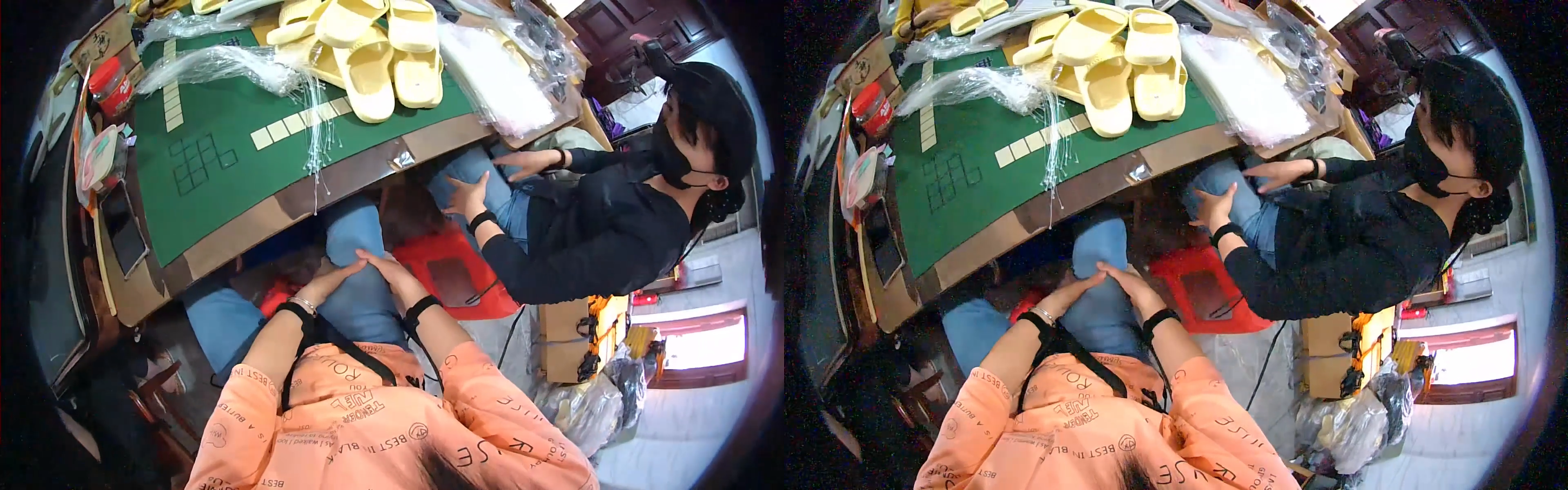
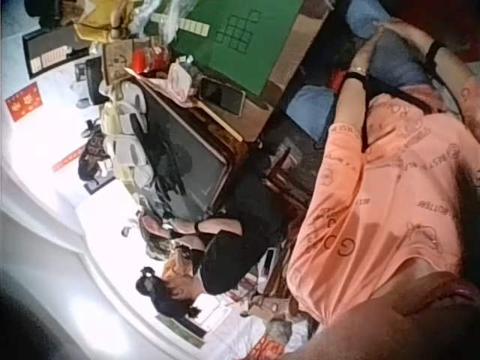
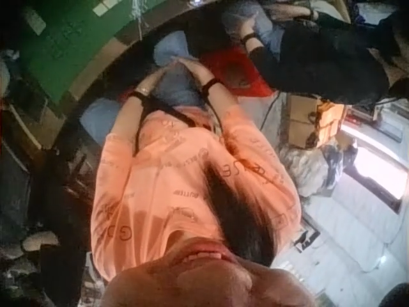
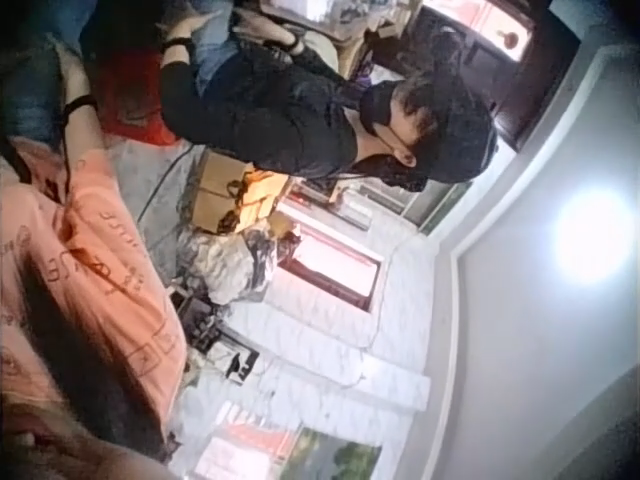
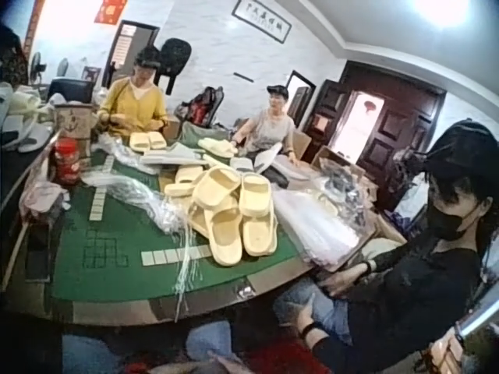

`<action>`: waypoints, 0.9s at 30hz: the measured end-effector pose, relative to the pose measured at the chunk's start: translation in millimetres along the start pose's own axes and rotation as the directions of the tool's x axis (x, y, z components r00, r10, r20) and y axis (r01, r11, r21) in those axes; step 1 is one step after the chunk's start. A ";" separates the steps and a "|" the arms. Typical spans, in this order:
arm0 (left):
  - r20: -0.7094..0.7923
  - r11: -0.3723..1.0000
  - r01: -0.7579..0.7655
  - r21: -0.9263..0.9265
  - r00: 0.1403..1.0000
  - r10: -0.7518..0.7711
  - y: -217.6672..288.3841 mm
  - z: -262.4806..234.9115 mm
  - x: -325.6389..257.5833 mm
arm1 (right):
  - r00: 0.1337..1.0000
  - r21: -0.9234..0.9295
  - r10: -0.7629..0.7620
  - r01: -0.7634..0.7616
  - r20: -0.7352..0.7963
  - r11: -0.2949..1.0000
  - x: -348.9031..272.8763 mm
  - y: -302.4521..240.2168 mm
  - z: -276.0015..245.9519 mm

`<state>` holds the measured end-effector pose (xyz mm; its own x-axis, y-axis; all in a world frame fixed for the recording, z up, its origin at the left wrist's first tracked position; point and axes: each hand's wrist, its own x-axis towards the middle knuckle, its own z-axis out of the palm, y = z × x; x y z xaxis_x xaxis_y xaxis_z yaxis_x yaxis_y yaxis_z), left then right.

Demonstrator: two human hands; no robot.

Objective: Inspecting and quality checking finished sandals in a manufacturing setting.

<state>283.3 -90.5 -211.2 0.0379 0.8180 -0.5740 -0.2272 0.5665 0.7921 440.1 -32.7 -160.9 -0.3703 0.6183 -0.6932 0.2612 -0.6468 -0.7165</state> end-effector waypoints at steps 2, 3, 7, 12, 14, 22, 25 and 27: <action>0.062 0.988 -0.091 0.124 0.995 0.084 16.6 1.3 -11.3 | 1.000 0.006 -0.014 0.014 0.007 1.000 9.3 5.4 -7.5; 0.052 0.988 -0.093 0.120 0.995 0.088 9.5 -3.5 -8.4 | 0.999 0.132 0.011 -0.018 0.050 0.991 10.4 7.4 -6.5; -0.072 0.917 0.031 0.397 0.997 -0.003 6.3 -19.3 -19.3 | 0.974 0.210 0.219 -0.202 -0.059 0.957 -10.2 3.7 8.2; -0.042 0.872 -0.109 0.477 0.988 0.147 9.1 -68.6 -49.1 | 0.928 -0.608 -0.033 -0.216 -0.371 0.764 42.5 25.3 -33.7; -0.064 0.950 -0.061 0.307 0.994 0.085 49.2 -71.1 -86.2 | 0.923 -0.467 -0.164 -0.019 -0.347 0.884 37.5 19.1 -50.0; -0.452 0.973 -0.156 -0.168 0.890 0.064 66.3 -107.6 -212.4 | 0.639 -0.941 -0.764 0.196 -0.090 0.275 38.8 19.2 11.5; -0.437 0.850 -0.253 -0.462 0.899 0.030 40.7 -114.2 -233.7 | 0.919 -0.927 -0.372 0.248 0.134 0.281 5.1 -14.9 41.2; -0.450 0.841 -0.284 -0.460 0.891 0.055 44.4 -116.1 -240.0 | 0.869 -0.698 -0.164 0.477 0.468 0.534 -24.6 -61.4 60.1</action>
<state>151.2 -273.4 -62.3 -0.4169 0.7146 -0.5618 -0.6493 0.1984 0.7342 379.6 -35.1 -95.1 -0.7813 0.4345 -0.4480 0.5854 0.2614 -0.7674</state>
